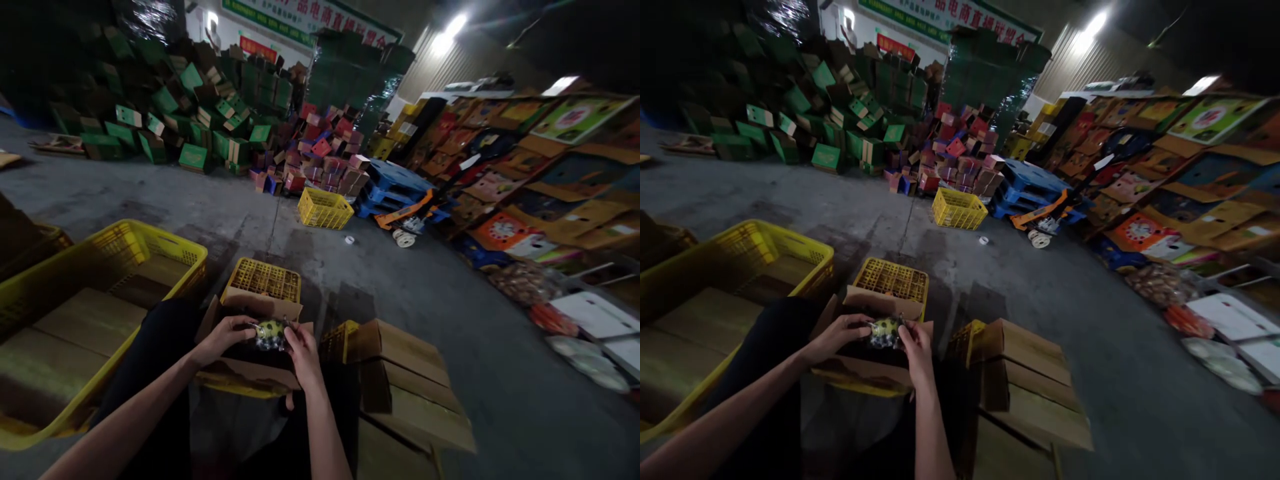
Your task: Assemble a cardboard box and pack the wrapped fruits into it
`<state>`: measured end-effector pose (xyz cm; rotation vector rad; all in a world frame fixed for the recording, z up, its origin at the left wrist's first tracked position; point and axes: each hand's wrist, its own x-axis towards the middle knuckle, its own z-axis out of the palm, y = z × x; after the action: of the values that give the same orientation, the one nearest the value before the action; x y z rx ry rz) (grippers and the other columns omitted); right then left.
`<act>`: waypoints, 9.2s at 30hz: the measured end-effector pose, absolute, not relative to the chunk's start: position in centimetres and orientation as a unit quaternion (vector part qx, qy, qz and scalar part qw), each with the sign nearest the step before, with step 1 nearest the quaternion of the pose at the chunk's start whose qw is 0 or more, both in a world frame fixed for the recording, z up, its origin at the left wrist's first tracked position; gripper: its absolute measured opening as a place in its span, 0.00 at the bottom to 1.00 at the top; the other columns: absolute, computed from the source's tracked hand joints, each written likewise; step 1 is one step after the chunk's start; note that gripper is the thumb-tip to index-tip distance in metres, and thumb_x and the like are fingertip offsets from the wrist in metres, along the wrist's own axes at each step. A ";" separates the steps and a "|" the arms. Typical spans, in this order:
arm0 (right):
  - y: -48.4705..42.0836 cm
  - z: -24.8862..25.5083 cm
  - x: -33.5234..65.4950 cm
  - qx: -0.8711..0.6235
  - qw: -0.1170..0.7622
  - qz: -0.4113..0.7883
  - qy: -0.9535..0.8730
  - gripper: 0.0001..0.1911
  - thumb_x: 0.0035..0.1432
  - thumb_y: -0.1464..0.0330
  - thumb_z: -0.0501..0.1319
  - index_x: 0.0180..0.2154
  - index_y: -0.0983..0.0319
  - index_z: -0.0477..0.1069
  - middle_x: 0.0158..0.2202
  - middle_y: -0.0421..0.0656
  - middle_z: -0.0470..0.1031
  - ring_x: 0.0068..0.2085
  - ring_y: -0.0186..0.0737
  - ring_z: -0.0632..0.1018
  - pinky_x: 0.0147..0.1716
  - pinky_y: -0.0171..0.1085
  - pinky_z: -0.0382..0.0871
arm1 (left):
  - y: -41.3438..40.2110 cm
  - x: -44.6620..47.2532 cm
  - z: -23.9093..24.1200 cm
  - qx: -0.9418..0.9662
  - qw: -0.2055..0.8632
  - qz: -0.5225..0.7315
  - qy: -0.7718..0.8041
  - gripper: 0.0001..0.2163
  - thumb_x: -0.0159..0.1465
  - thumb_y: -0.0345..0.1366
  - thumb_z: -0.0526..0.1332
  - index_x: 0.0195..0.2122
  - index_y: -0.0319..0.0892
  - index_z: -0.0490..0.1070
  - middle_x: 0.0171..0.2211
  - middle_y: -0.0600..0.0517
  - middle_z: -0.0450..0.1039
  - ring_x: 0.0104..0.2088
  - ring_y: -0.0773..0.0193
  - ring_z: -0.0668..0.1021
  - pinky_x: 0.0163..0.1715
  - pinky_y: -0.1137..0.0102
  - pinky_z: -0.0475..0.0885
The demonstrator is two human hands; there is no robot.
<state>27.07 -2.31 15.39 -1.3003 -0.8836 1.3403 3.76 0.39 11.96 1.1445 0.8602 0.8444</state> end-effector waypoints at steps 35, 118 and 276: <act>-1.7 11.7 27.2 -0.585 0.544 0.523 -0.296 0.25 0.40 0.52 0.75 0.37 0.60 0.82 0.37 0.45 0.83 0.36 0.44 0.80 0.32 0.38 0.75 | -0.1 4.6 11.2 0.381 0.734 0.426 0.367 0.17 0.53 0.44 0.74 0.35 0.40 0.71 0.35 0.54 0.72 0.37 0.63 0.77 0.42 0.63 0.76; -2.3 13.8 26.1 -0.521 0.475 0.467 -0.533 0.13 0.59 0.57 0.66 0.42 0.56 0.81 0.52 0.46 0.79 0.57 0.51 0.75 0.56 0.46 0.69 | 0.0 3.8 10.9 0.250 0.846 0.270 0.385 0.31 0.56 0.59 0.68 0.49 0.36 0.76 0.43 0.39 0.81 0.41 0.52 0.83 0.42 0.63 0.76; -2.3 14.0 25.2 -0.482 0.449 0.583 -0.476 0.27 0.51 0.58 0.72 0.53 0.54 0.75 0.55 0.44 0.77 0.56 0.50 0.76 0.57 0.46 0.69 | 0.1 3.5 11.5 0.390 0.676 0.454 0.430 0.20 0.57 0.49 0.72 0.43 0.39 0.82 0.38 0.47 0.81 0.38 0.56 0.79 0.38 0.68 0.72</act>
<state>25.18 -2.31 13.97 -1.1911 -1.1778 1.4418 3.46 0.08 11.51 0.8768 0.9661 1.0214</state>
